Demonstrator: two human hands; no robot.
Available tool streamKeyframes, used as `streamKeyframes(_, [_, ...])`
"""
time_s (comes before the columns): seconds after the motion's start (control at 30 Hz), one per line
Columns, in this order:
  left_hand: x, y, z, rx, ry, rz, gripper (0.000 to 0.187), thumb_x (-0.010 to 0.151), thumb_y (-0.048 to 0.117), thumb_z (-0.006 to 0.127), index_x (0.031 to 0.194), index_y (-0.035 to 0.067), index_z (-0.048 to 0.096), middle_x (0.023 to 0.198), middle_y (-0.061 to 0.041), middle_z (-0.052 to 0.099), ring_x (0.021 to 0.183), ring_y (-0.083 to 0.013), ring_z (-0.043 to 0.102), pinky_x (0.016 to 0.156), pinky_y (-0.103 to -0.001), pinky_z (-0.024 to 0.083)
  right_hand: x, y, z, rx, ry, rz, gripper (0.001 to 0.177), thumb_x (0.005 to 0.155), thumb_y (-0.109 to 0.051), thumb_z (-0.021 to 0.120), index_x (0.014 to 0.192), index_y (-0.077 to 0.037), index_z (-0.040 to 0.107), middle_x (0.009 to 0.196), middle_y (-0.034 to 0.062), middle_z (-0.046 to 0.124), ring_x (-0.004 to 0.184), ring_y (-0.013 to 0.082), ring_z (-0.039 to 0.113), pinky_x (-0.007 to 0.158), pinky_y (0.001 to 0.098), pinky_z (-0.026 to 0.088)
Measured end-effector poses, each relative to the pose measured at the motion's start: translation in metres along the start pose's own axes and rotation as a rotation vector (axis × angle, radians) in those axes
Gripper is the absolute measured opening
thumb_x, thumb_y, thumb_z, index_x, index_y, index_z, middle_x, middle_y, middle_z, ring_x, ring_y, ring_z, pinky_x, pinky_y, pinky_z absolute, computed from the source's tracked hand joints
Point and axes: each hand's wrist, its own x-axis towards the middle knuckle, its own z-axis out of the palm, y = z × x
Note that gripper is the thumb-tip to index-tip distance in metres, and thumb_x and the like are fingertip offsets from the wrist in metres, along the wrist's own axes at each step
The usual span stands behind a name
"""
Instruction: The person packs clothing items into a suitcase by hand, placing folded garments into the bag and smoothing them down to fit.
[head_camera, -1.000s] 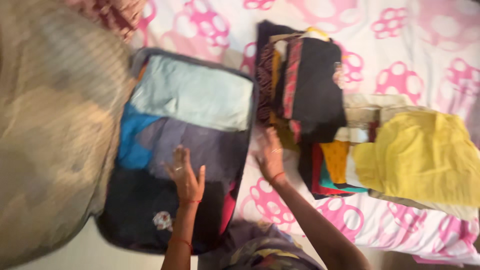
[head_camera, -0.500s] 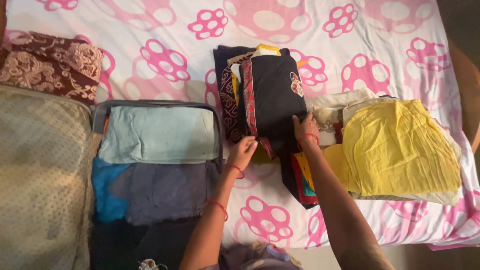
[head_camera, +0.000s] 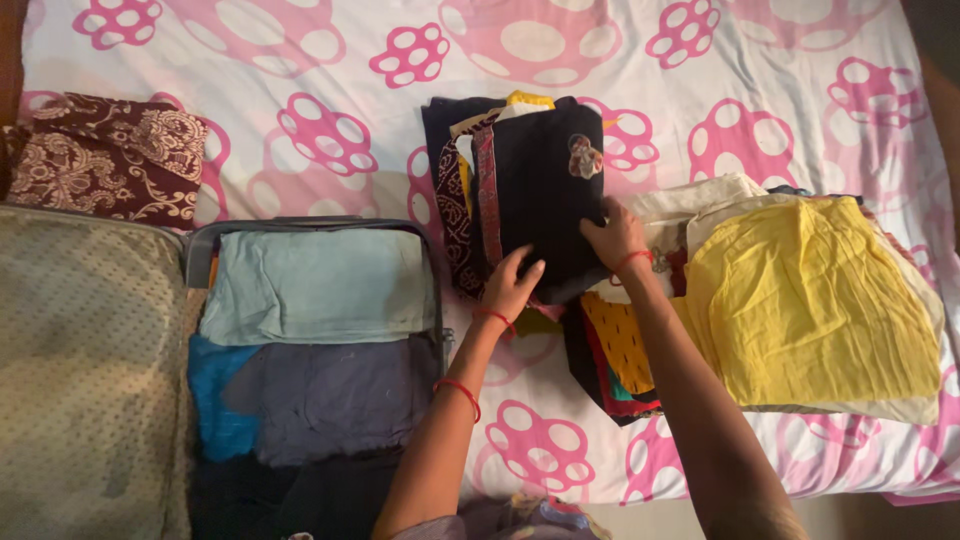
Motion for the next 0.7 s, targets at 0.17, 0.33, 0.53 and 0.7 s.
streamKeyframes(0.17, [0.003, 0.038, -0.02, -0.437, -0.027, -0.126, 0.072, 0.1, 0.056, 0.056, 0.15, 0.005, 0.05, 0.147, -0.014, 0.058, 0.136, -0.0263, 0.055, 0.108, -0.038, 0.047, -0.029, -0.079, -0.007, 0.271, -0.021, -0.059, 0.037, 0.091, -0.013, 0.065, 0.126, -0.004, 0.054, 0.1, 0.0236, 0.07, 0.096, 0.0432, 0.069, 0.081, 0.0493, 0.055])
streamKeyframes(0.33, [-0.006, 0.055, -0.08, -0.519, 0.133, 0.179, 0.082, 0.103, 0.056, 0.063, 0.158, -0.002, 0.045, 0.16, -0.014, 0.049, 0.147, -0.0228, 0.044, 0.12, -0.036, 0.035, -0.085, -0.164, 0.002, 0.037, -0.161, -0.513, 0.06, 0.076, -0.009, 0.066, 0.128, 0.013, 0.046, 0.092, 0.0292, 0.066, 0.076, 0.0434, 0.067, 0.064, 0.0511, 0.054])
streamKeyframes(0.53, [-0.043, -0.006, -0.142, -0.944, 0.501, -0.41, 0.06, 0.079, 0.026, 0.077, 0.129, -0.004, 0.059, 0.116, -0.016, 0.069, 0.101, -0.0308, 0.069, 0.089, -0.046, 0.056, -0.17, -0.224, 0.022, -0.042, -0.111, -0.808, 0.041, 0.087, -0.006, 0.063, 0.127, -0.005, 0.054, 0.147, 0.0196, 0.058, 0.131, 0.0349, 0.061, 0.103, 0.0456, 0.051])
streamKeyframes(0.7, [-0.116, 0.004, -0.19, -1.264, 0.585, -0.262, 0.042, 0.085, 0.015, 0.075, 0.123, 0.002, 0.064, 0.118, -0.01, 0.07, 0.109, -0.0274, 0.068, 0.099, -0.043, 0.054, -0.262, -0.232, 0.018, 0.315, -0.261, -0.549, 0.046, 0.089, -0.013, 0.065, 0.132, -0.006, 0.055, 0.155, 0.0195, 0.046, 0.139, 0.0345, 0.05, 0.109, 0.0483, 0.045])
